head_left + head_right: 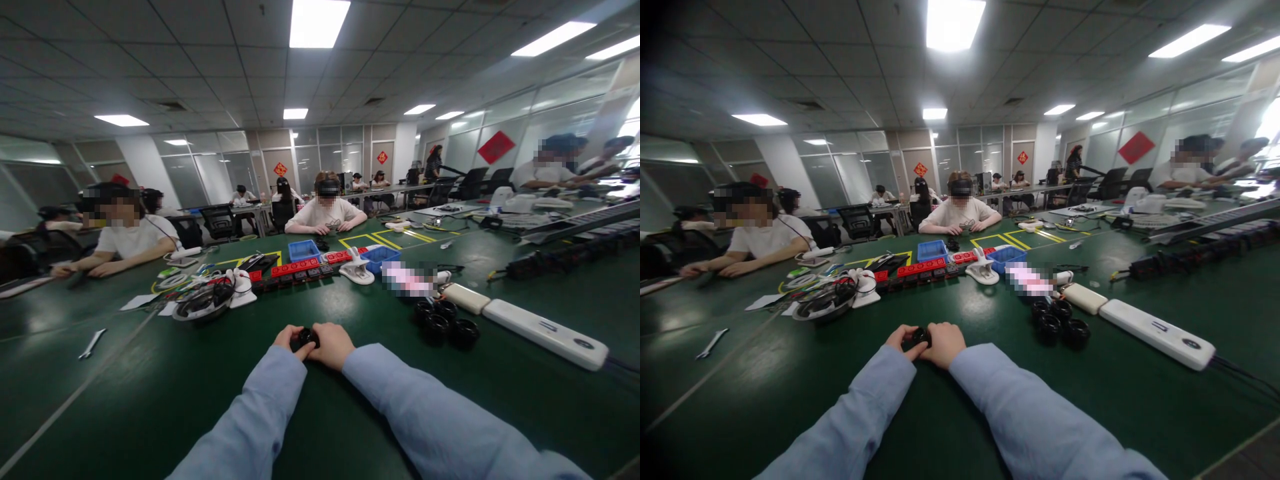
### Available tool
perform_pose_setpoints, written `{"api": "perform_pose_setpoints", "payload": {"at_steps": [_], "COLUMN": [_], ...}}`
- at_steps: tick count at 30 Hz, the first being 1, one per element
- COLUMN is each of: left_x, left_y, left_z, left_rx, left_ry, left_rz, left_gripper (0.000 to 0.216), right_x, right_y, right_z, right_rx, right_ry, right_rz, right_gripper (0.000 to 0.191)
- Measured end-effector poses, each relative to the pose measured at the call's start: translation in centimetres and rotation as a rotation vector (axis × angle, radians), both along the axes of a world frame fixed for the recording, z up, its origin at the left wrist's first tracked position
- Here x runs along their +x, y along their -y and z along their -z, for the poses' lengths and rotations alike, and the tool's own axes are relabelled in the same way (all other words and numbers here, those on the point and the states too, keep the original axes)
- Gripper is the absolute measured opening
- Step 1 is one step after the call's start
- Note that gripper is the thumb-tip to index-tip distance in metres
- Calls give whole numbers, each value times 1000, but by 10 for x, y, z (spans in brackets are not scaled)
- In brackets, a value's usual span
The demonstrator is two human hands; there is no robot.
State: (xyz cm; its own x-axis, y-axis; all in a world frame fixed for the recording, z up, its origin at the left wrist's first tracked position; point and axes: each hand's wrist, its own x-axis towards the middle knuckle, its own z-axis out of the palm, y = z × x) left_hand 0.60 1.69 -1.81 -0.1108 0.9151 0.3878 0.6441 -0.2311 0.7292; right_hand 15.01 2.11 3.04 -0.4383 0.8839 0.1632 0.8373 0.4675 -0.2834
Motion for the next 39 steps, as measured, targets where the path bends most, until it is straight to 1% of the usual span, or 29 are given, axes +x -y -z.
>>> {"api": "perform_pose_setpoints", "payload": {"at_steps": [3, 6, 8, 10, 12, 14, 16, 19, 21, 26, 31, 34, 36, 39], "left_x": [-1, -3, -4, -5, -7, -7, -7, -7, -6, -5, -5, -4, -4, -2], "left_y": [1, 2, 2, 1, -1, -2, -2, -1, 0, -1, -3, -2, 0, 2], "left_z": [-1, -2, -2, -1, 1, 3, 3, 2, 0, 0, 4, 3, 0, -4], "left_rx": [-14, -26, -22, -16, -17, -21, -30, -44, -49, -50, -69, -67, -52, -34], "left_ry": [5, 5, -8, -17, -18, -18, -15, 5, 17, 34, 66, 48, 30, 12], "left_rz": [9, 63, 107, 140, 162, 173, 170, 154, 140, 109, 62, 69, 91, 114], "left_gripper": [34, 38, 39, 40, 41, 42, 42, 42, 41, 37, 38, 37, 37, 38], "right_x": [0, 3, 7, 13, 19, 23, 26, 25, 23, 18, 14, 13, 15, 20], "right_y": [2, 2, 0, -5, -12, -19, -24, -27, -26, -23, -16, -13, -13, -18], "right_z": [-1, -1, -1, 0, 1, 4, 7, 11, 13, 15, 11, 7, 5, 5], "right_rx": [-7, -21, -32, -68, -165, -283, -346, -329, -313, -292, -159, -130, -128, -205], "right_ry": [11, -12, -37, -68, -105, -157, -213, -247, -254, -252, -178, -142, -141, -185], "right_rz": [-9, -28, -69, -140, -215, -274, -312, -300, -269, -191, -120, -133, -169, -270], "right_gripper": [32, 43, 50, 52, 45, 32, 23, 18, 18, 30, 39, 39, 38, 34]}}
